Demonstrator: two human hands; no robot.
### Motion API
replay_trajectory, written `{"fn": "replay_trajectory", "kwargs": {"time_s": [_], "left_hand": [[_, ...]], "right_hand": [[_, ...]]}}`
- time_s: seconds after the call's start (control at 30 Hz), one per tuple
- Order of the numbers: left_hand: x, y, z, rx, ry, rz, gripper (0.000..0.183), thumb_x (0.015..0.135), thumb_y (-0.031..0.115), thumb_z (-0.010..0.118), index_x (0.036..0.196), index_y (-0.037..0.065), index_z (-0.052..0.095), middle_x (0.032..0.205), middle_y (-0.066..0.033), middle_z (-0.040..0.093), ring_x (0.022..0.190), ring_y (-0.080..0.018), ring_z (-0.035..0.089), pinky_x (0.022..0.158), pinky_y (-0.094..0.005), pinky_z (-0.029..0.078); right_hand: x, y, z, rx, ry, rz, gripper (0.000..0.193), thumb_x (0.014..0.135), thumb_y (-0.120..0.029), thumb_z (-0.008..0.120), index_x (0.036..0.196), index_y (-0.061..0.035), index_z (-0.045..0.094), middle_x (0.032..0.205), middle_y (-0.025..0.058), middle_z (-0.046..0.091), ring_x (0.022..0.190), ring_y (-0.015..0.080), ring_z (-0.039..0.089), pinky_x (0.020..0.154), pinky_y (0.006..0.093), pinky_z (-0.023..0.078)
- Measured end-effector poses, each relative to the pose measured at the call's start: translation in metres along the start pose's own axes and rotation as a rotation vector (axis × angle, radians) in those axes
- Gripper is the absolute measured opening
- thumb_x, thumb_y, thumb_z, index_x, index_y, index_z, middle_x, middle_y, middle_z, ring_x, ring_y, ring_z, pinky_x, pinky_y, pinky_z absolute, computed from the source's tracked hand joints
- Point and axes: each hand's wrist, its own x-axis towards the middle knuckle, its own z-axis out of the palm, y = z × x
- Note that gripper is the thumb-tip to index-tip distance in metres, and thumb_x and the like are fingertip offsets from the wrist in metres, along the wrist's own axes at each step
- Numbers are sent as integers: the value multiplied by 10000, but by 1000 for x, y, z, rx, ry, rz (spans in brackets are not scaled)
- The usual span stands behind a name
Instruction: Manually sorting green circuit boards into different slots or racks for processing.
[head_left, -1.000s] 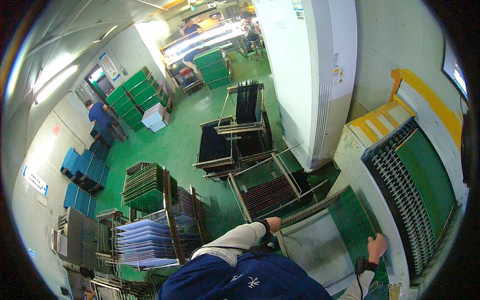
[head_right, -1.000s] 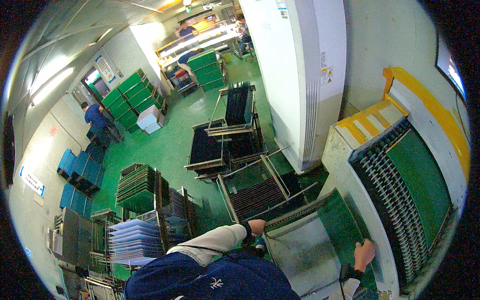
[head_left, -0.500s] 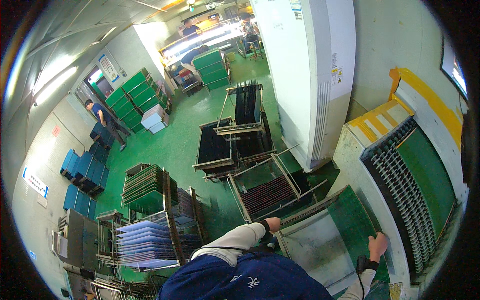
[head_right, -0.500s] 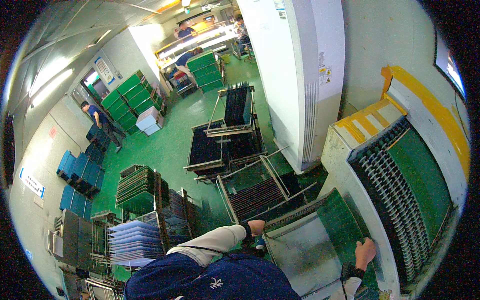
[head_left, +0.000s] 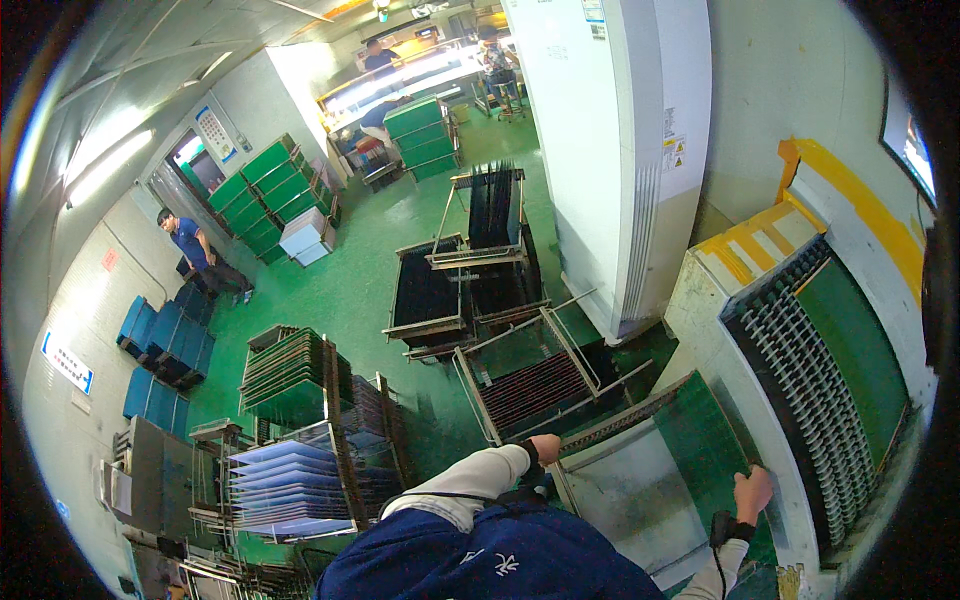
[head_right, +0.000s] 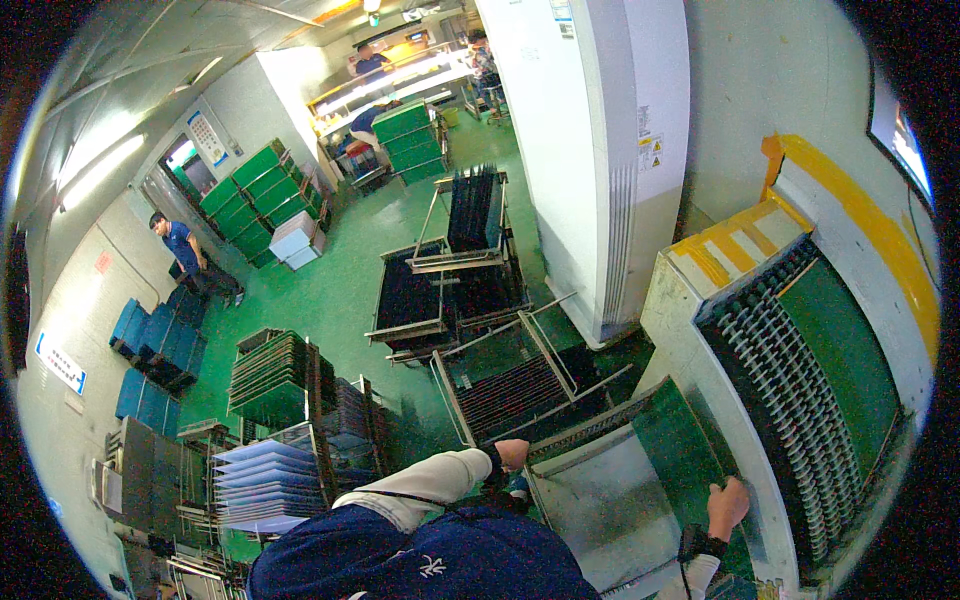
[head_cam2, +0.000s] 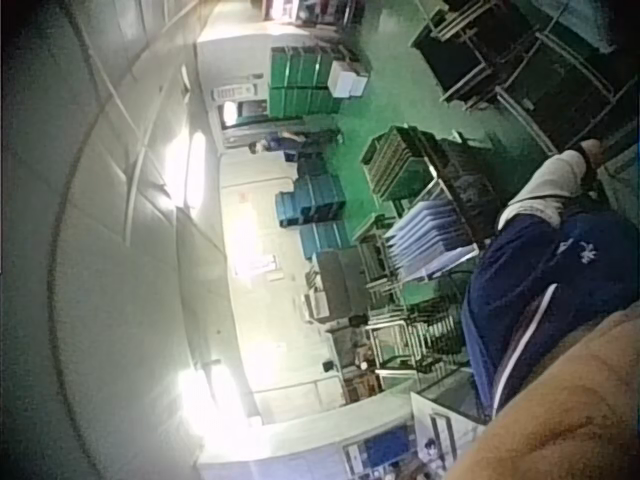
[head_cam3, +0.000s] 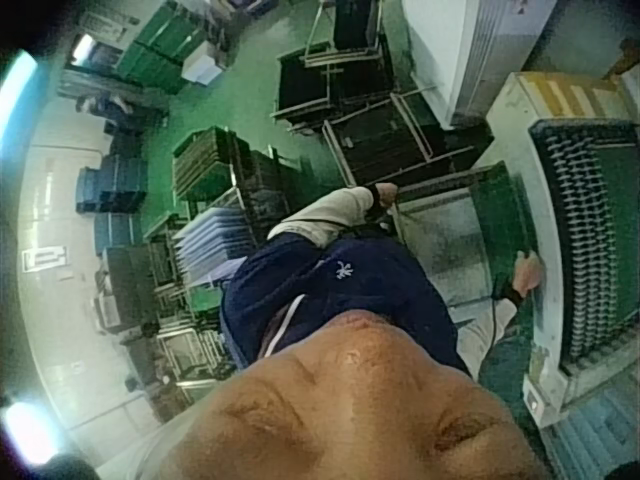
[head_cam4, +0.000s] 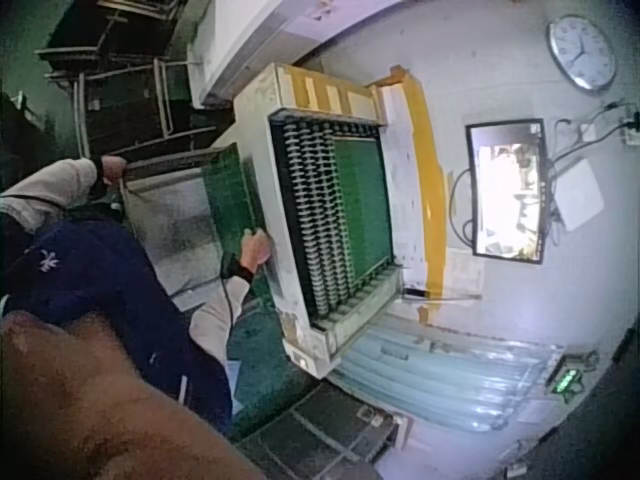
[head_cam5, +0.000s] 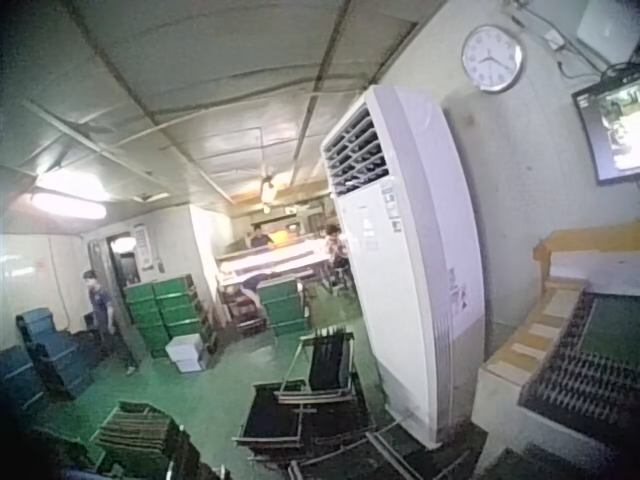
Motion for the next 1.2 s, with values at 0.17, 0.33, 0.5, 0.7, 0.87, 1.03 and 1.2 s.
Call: {"fn": "replay_trajectory", "kwargs": {"time_s": [0.17,0.33,0.5,0.7,0.87,1.03,1.2], "left_hand": [[17,-13,11,8,50,72,72,626,41,547,602,0,602,586,-146,596,544,-257,610,415,-364,460],[8,-11,9,108,47,80,126,670,94,561,689,1,643,678,-152,620,649,-282,610,527,-388,474],[16,-12,12,241,179,288,133,651,93,564,546,29,616,508,-101,559,454,-230,551,391,-359,423],[39,-32,28,265,153,223,123,644,106,552,570,45,629,550,-107,572,478,-251,541,387,-380,407],[28,-19,13,134,23,30,127,710,96,553,683,-8,620,673,-139,590,586,-263,556,490,-382,440],[-4,-1,-3,186,51,193,161,756,85,507,702,-38,598,679,-149,584,575,-266,538,474,-398,425],[64,-73,43,143,100,149,161,738,114,523,706,-27,596,727,-153,588,641,-302,553,545,-425,457]], "right_hand": [[-4,-1,-1,3,-24,2,325,650,-221,712,892,-25,620,875,160,619,847,317,589,723,407,465],[-9,-1,8,36,7,-66,324,646,-216,714,885,-20,615,850,167,615,830,325,585,710,411,460],[-10,11,9,4,18,-95,323,627,-200,720,869,-12,617,838,193,605,815,350,577,694,423,450],[-7,-21,-79,37,40,-73,272,601,-168,710,809,-20,618,831,213,597,812,364,573,685,430,446],[-15,-17,-164,79,40,-33,309,584,-187,726,803,-9,598,782,174,580,788,367,536,690,436,421],[-38,29,-193,276,122,95,359,629,-149,726,918,9,582,900,137,553,841,286,515,736,386,406],[-57,47,-203,1091,208,210,333,749,-135,650,1029,18,554,945,81,538,795,173,496,712,313,424]]}}
